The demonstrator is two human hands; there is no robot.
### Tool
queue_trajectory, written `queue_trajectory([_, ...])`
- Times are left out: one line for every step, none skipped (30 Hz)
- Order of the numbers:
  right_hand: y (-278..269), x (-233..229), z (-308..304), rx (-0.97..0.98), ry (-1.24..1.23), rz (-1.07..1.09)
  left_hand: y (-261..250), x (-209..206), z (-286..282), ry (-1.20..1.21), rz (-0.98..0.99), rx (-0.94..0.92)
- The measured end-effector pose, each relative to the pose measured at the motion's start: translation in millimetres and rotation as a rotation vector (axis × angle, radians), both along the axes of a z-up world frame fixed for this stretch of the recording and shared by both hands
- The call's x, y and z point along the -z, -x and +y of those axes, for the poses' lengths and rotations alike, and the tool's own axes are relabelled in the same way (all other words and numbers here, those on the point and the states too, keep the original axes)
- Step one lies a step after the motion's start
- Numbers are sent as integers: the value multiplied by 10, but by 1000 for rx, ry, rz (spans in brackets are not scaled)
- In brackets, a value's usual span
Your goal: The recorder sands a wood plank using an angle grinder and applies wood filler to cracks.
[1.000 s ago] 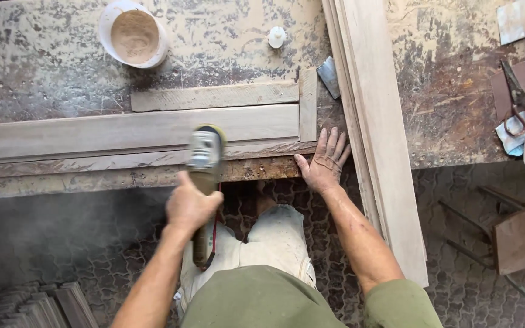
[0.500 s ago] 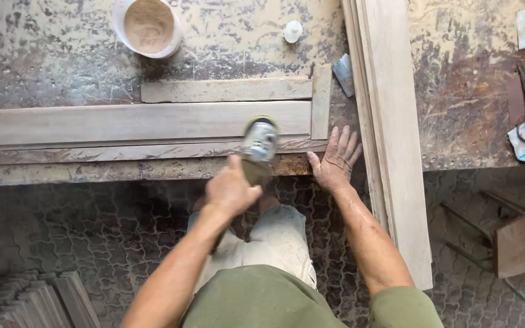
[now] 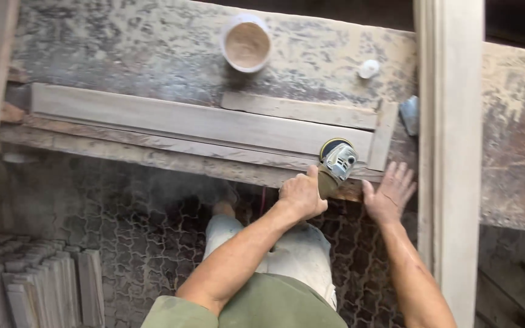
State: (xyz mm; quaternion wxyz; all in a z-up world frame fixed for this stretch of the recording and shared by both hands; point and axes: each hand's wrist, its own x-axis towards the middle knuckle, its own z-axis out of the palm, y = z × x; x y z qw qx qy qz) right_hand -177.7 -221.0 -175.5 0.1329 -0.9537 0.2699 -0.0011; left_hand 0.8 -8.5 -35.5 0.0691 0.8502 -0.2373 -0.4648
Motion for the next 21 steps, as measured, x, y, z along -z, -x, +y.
queue_trajectory([8,-11,24,-13,56,-56,-65,36,125,20,5,-25])
queue_trajectory([-56,-54,102,-22,57,-57,-205,-22,353,21,5,-33])
queue_trajectory([-126,-94,183,-97,38,-112,-350,-77,586,-9,-1,-82])
queue_trajectory([-196,-140,274,-173,18,-166,-493,-138,829,-40,-5,-131])
queue_trajectory([-273,-153,368,-182,17,-164,-629,-189,1095,-41,-4,-140])
queue_trajectory([-370,-162,470,-125,-25,-45,-781,-238,1369,-55,-32,-206])
queue_trajectory([-474,-169,572,-67,-66,74,-938,-285,1645,-69,-60,-272])
queue_trajectory([-531,-179,643,-64,-60,83,-1067,-316,1936,-65,-50,-269])
queue_trajectory([-590,-184,710,-9,-78,140,-1200,-340,2222,-99,-74,-339])
queue_trajectory([-670,-191,729,40,-90,194,-1325,-348,2484,-129,-99,-415])
queue_trajectory([-673,-175,734,37,-79,201,-1465,-375,2783,-120,-90,-419])
queue_trajectory([-662,-176,727,31,-60,239,-1593,-401,3075,-58,-153,-571])
queue_trajectory([-643,-179,708,26,-41,278,-1713,-418,3356,4,-216,-723])
queue_trajectory([-665,-158,709,21,-30,285,-1849,-430,3642,10,-206,-731])
queue_trajectory([-673,-136,685,13,-26,302,-1968,-435,3906,105,-262,-873])
queue_trajectory([-634,-121,662,15,-21,319,-2095,-432,4143,203,-317,-1007])
queue_trajectory([-687,-154,690,21,-11,326,-2202,-287,4429,210,-305,-1005])
queue_trajectory([-703,-194,713,23,-14,347,-2311,-137,4685,171,-358,-1014])
queue_trajectory([-708,-234,712,26,-18,368,-2411,18,4912,132,-411,-1023])
queue_trajectory([-661,-140,670,46,-9,377,-2453,-63,4818,142,-396,-1009])
queue_trajectory([-600,-49,611,-2,0,370,-2484,-147,4709,58,-356,-1016])
